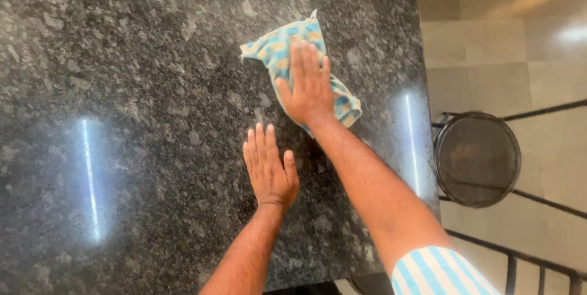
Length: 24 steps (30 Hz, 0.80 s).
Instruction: The person holds a checkered cleaning cloth and wipes the dark granite tabletops of tables in a seating area, moving between tables and wiping different sections of each surface by hand.
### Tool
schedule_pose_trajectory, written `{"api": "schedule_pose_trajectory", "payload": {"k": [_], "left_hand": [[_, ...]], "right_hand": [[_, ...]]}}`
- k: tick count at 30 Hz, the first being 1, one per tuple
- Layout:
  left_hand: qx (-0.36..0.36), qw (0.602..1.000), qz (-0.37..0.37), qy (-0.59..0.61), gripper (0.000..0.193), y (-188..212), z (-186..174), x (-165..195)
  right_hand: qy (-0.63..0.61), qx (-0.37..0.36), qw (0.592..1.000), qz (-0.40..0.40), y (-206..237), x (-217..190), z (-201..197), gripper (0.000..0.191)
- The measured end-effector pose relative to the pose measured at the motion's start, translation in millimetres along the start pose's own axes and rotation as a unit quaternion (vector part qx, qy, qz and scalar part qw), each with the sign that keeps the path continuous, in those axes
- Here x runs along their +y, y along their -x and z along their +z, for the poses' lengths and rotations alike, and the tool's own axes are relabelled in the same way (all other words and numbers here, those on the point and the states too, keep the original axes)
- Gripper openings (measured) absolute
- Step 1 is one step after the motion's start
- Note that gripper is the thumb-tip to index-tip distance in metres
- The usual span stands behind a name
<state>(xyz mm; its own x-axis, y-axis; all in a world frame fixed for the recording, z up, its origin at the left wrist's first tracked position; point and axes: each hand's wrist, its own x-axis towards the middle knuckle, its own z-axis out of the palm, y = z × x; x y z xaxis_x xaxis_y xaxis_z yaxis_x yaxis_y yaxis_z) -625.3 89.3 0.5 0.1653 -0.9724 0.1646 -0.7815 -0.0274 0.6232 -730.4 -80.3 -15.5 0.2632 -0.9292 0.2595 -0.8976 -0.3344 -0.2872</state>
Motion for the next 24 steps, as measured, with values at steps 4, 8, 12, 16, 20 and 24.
{"api": "schedule_pose_trajectory", "payload": {"k": [4, 8, 12, 16, 20, 24], "left_hand": [[0.032, 0.998, 0.005, 0.048, 0.061, 6.6, 2.9, -3.5], [0.02, 0.993, 0.022, 0.116, 0.053, 15.9, -9.0, -10.5], [-0.024, 0.989, 0.035, 0.14, 0.051, 61.0, -29.0, -4.0], [-0.053, 0.994, 0.032, 0.095, 0.054, 117.0, -34.6, 20.0], [-0.06, 0.996, 0.054, -0.042, 0.075, 142.2, -25.5, 45.6], [-0.155, 0.955, 0.028, -0.251, 0.073, 116.6, -10.2, 51.9]], "right_hand": [[0.038, -0.086, 0.995, -0.023, 59.1, -25.7, -9.5, 0.069], [0.066, -0.104, 0.992, -0.027, 134.6, -68.4, -27.2, 0.072], [-0.161, -0.088, 0.983, -0.016, 198.0, -78.5, -50.2, 0.067], [-0.36, -0.037, 0.926, 0.109, 249.4, -46.2, -82.3, 0.049], [-0.025, 0.066, 0.98, 0.184, 260.2, 41.6, -118.3, 0.059], [0.082, 0.016, 0.954, 0.289, 252.2, 96.6, -118.5, 0.085]]}}
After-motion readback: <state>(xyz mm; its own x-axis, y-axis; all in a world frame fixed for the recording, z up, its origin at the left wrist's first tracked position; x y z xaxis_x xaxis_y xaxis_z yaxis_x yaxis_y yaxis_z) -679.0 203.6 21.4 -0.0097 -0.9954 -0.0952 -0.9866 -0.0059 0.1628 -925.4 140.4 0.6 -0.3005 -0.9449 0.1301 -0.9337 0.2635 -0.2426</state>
